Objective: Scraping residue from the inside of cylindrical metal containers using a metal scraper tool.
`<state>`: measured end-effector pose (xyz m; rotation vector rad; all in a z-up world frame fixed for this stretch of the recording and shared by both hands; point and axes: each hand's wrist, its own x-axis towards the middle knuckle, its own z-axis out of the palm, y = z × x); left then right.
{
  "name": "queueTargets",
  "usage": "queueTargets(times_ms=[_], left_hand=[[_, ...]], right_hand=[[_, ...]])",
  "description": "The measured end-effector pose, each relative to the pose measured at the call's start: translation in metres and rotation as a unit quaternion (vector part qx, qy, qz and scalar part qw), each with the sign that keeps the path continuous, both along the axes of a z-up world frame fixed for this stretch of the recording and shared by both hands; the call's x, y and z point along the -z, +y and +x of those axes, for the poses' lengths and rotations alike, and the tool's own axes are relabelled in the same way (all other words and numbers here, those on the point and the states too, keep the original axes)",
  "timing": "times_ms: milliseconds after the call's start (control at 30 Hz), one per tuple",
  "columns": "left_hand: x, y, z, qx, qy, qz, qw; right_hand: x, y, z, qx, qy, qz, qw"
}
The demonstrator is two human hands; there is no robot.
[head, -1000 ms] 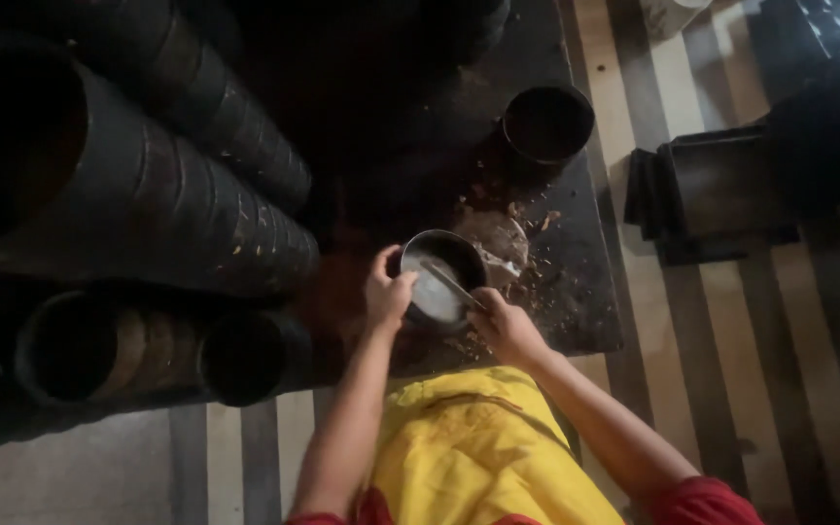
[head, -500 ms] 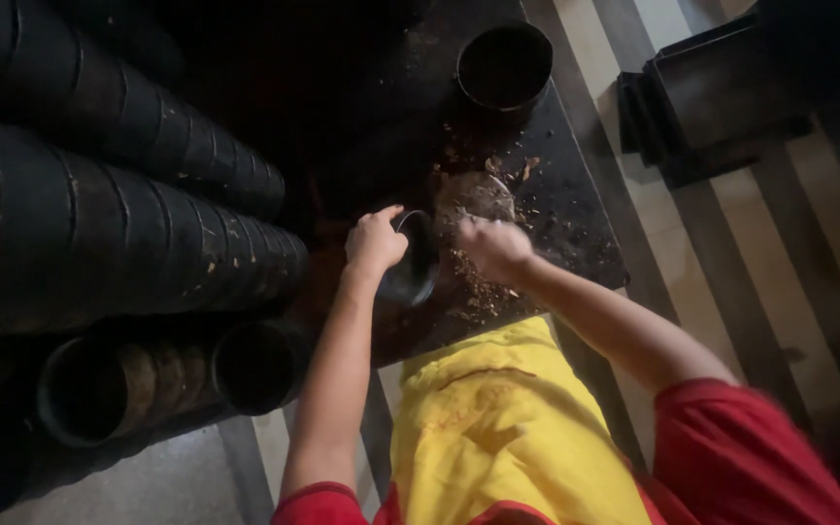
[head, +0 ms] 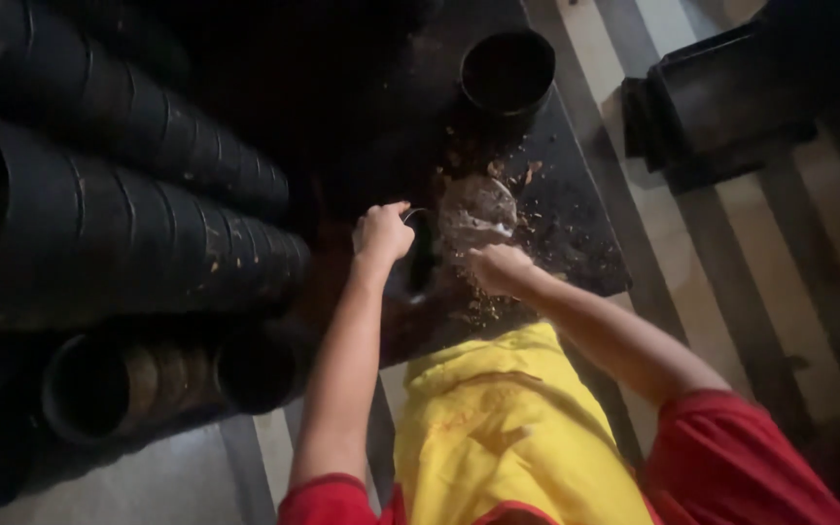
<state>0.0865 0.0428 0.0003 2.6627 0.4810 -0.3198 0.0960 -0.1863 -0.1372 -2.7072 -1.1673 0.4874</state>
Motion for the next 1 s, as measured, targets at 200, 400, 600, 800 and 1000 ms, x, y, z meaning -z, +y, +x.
queueTargets(times_ms=[200, 400, 600, 800, 1000], left_hand=[[0.030, -0.004, -0.045, -0.053, -0.062, 0.009, 0.997], [0.026, -0.026, -0.088, -0.066, -0.231, 0.011, 0.971], [0.036, -0.009, -0.077, -0.122, -0.217, -0.067, 0.966], [0.044, -0.019, -0.088, -0.073, -0.347, -0.052, 0.933], [0.046, -0.035, -0.110, -0.044, -0.368, -0.023, 0.928]], right_hand=[[-0.012, 0.021, -0.022, 0.101, 0.122, -0.044, 0.986], [0.002, 0.025, -0.028, 0.117, 0.082, 0.031, 0.989], [-0.008, 0.029, -0.039, 0.078, 0.055, -0.003, 0.995], [-0.011, 0.025, -0.032, 0.056, 0.118, 0.006, 0.991], [0.012, 0.019, -0.036, 0.174, 0.113, 0.076, 0.975]])
